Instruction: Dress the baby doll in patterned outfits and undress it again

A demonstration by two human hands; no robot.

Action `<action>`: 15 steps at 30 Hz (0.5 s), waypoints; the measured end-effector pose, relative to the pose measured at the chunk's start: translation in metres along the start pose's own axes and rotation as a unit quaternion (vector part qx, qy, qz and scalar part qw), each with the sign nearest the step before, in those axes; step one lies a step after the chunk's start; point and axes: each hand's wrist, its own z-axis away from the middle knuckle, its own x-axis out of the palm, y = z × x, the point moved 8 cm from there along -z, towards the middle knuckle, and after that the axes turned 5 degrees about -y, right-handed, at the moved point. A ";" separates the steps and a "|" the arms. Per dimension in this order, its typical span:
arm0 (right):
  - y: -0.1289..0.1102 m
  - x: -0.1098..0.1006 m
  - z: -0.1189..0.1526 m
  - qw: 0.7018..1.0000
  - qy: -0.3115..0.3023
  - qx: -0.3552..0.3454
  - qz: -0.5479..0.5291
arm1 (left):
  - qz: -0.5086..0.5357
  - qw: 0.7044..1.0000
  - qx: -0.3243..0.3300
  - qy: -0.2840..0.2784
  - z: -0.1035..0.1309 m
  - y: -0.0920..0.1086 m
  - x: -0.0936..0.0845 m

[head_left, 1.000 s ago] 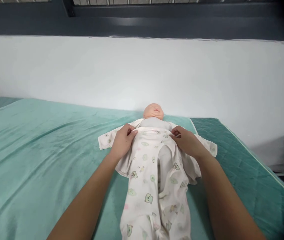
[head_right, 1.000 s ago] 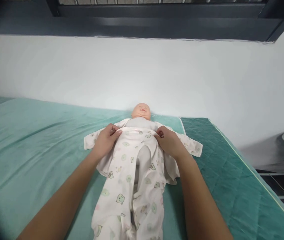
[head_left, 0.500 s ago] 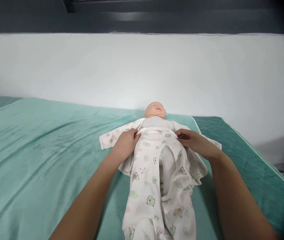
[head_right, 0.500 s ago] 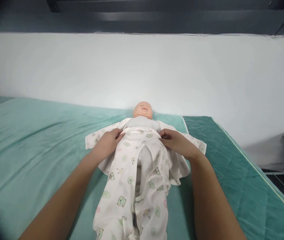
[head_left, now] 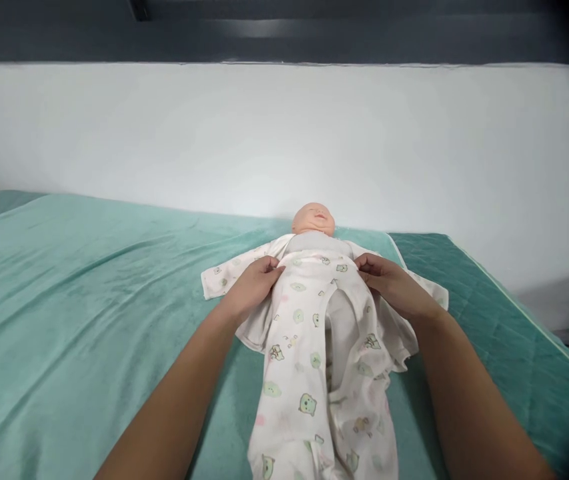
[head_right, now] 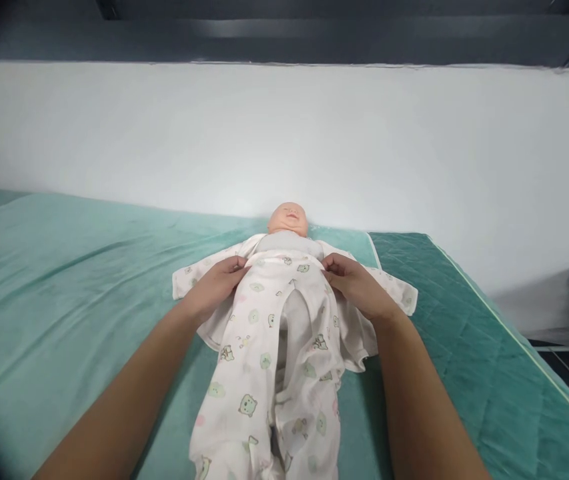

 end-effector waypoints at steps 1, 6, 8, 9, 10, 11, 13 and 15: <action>0.000 -0.001 0.001 1.000 0.000 0.007 -0.002 | 0.032 0.999 -0.010 -0.016 0.001 -0.001 0.001; 0.000 -0.013 0.006 0.997 0.000 0.046 0.059 | 0.085 0.993 -0.024 -0.080 0.004 0.002 -0.001; 0.002 -0.018 0.008 0.992 0.005 0.071 0.106 | 0.064 0.994 -0.030 -0.084 0.004 0.001 -0.004; 0.003 -0.019 0.009 0.989 0.002 0.082 0.123 | 0.052 0.995 -0.033 -0.081 0.003 -0.001 -0.006; 0.004 -0.019 0.009 0.987 -0.007 0.091 0.133 | 0.042 0.995 -0.037 -0.078 0.002 -0.002 -0.008; 0.005 -0.017 0.010 0.986 -0.020 0.098 0.137 | 0.033 0.996 -0.041 -0.075 0.002 -0.003 -0.009; 0.005 -0.012 0.012 0.986 -0.049 0.103 0.122 | 0.015 0.996 -0.041 -0.075 0.002 -0.004 -0.010; 0.003 -0.007 0.013 0.989 -0.076 0.096 0.086 | -0.002 0.996 -0.034 -0.080 0.003 -0.001 -0.009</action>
